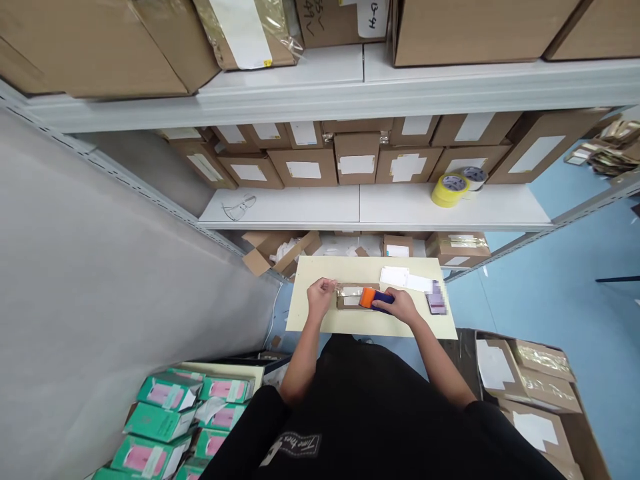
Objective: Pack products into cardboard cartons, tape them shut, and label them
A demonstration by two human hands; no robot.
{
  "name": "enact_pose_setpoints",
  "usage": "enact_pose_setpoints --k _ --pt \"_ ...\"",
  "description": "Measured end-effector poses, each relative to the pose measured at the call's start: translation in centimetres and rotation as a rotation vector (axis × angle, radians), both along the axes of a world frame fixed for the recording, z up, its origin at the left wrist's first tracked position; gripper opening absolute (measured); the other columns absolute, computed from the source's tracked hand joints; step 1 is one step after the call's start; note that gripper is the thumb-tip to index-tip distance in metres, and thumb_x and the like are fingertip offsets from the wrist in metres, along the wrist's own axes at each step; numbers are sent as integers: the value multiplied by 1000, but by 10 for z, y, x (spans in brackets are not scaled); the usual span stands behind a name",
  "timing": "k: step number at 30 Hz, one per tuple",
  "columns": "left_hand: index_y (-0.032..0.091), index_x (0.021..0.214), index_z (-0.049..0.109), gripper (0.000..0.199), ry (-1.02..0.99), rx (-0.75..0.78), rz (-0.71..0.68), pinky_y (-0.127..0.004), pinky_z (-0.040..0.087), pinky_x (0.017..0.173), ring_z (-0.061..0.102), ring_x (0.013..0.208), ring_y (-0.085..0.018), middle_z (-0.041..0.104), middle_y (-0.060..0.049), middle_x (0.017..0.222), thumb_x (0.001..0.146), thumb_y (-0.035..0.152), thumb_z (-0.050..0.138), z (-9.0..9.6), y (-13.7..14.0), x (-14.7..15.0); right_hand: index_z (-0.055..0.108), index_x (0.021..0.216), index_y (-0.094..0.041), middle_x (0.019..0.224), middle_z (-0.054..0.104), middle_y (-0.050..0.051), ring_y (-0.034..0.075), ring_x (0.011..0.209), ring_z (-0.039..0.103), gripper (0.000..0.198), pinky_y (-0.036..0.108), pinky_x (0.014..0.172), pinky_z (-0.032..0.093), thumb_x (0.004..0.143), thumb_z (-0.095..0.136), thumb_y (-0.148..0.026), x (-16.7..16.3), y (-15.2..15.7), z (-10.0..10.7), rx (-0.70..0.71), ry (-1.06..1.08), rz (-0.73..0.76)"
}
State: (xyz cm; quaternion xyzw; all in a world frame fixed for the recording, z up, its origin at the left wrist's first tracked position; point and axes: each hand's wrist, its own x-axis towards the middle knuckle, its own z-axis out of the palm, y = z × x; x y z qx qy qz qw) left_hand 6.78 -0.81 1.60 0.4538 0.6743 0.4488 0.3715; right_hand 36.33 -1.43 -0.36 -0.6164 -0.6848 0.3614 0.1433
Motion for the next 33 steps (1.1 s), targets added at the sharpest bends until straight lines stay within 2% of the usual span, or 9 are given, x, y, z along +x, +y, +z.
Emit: enact_pose_setpoints --k 2,5,10,15,20,24,30,33 --pt "20 71 69 30 12 -19 25 -28 49 68 61 66 -16 69 -2 67 81 47 71 -19 -2 -10 69 82 -23 75 73 3 21 70 65 56 26 58 34 80 64 -78 6 4 -7 -19 -86 2" --pt "21 65 65 34 2 -70 46 -29 48 67 59 65 -17 66 -3 64 81 51 69 -57 -4 -20 70 79 -22 77 74 5 22 73 67 57 26 58 32 82 63 -78 5 15 -18 -48 -212 7" --pt "22 61 60 40 -176 -167 173 -30 47 64 54 60 -16 60 -3 60 76 58 69 -129 -8 -27 76 89 -21 89 78 10 24 84 71 60 27 62 38 81 64 -80 -22 43 -29 -112 -347 65" --pt "23 53 53 45 -219 -236 200 -30 43 58 48 55 -14 54 -2 53 73 59 70 -173 -12 -29 78 99 -18 99 78 14 28 92 73 68 29 68 46 81 63 -81 -45 57 -35 -136 -472 141" --pt "22 53 55 43 -247 -304 202 -29 42 54 49 54 -14 55 -2 52 70 57 73 -200 -8 -30 78 102 -16 102 78 16 29 96 73 69 30 75 49 81 62 -81 -53 58 -38 -151 -537 160" --pt "21 57 58 43 -255 -356 184 -28 42 53 52 54 -14 56 -2 53 70 59 75 -214 -1 -31 78 102 -17 102 78 16 29 97 74 72 30 76 50 80 60 -84 -54 58 -39 -160 -542 159" --pt "19 72 63 46 -236 -442 139 -29 48 55 57 54 -15 60 -2 59 78 64 70 -221 3 -12 78 103 -18 108 78 16 30 101 73 71 30 78 51 79 64 -83 -55 58 -41 -169 -527 139" --pt "17 83 65 49 -195 -481 97 -33 51 57 62 57 -19 66 -6 66 84 66 65 -218 -1 -4 78 102 -17 107 78 17 30 102 73 71 31 79 51 78 65 -82 -55 59 -41 -183 -521 131"
